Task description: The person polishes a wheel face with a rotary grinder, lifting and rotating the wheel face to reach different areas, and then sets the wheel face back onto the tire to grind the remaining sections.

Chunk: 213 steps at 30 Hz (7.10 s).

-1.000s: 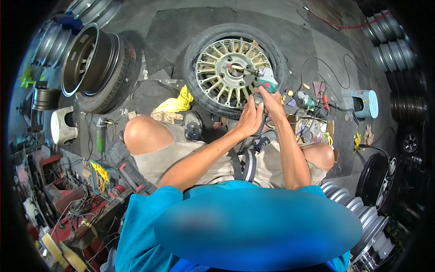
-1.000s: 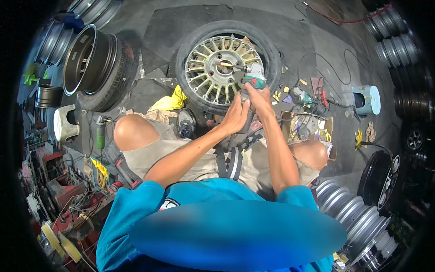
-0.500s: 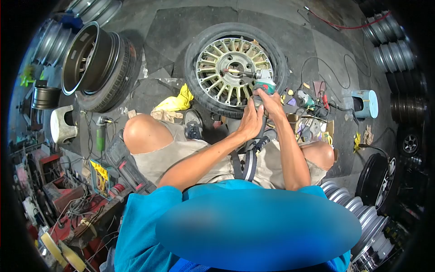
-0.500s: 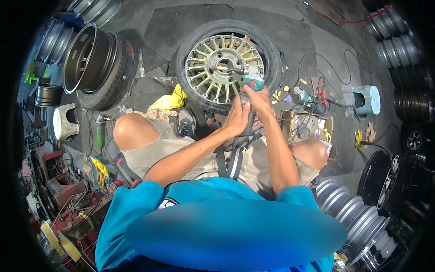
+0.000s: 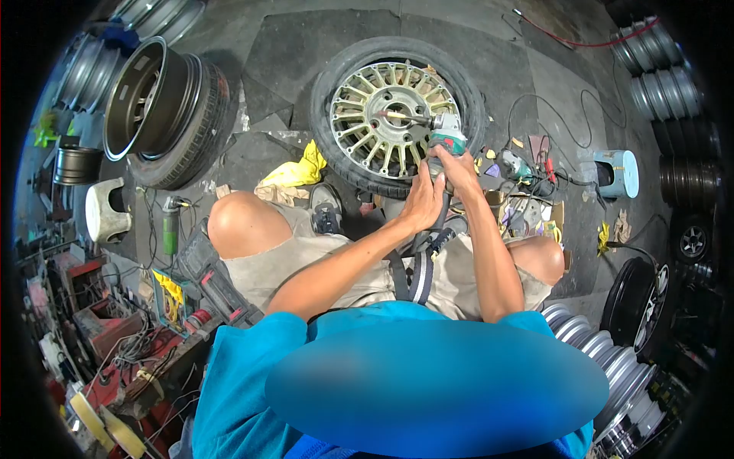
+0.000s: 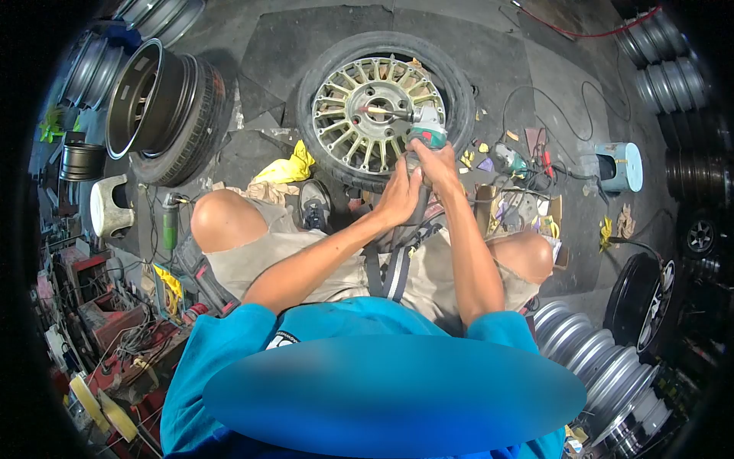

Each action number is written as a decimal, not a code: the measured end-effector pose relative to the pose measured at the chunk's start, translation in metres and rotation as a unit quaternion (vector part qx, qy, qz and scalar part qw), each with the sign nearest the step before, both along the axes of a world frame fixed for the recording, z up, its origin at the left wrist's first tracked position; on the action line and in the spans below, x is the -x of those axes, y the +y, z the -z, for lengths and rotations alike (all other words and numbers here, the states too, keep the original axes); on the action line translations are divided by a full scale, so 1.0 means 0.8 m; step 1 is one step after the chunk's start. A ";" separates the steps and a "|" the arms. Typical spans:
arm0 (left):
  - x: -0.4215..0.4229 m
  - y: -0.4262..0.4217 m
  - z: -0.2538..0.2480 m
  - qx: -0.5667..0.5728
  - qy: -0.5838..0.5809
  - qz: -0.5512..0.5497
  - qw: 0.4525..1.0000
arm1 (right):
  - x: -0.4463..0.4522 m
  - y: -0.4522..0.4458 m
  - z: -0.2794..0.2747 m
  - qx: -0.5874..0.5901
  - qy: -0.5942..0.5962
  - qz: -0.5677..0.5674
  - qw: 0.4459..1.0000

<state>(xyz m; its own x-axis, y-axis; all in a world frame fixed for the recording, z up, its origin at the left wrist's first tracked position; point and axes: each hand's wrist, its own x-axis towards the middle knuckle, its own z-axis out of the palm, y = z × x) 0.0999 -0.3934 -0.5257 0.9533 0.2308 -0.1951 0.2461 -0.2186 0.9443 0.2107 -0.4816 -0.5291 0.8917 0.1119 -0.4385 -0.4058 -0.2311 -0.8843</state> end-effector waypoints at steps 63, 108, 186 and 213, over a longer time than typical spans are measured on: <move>-0.072 0.033 -0.034 -0.037 0.041 0.088 0.995 | -0.008 -0.007 0.001 -0.087 -0.047 0.079 0.992; -0.023 -0.010 -0.025 -0.017 -0.018 -0.022 0.999 | 0.009 -0.010 -0.020 0.007 -0.004 0.010 1.000; -0.049 -0.009 -0.033 -0.028 0.015 0.095 0.995 | 0.011 -0.035 -0.035 -0.078 0.026 0.121 0.989; 0.088 0.102 -0.392 -0.047 -0.326 0.276 0.903 | 0.015 -0.065 -0.021 -0.117 0.001 0.131 0.984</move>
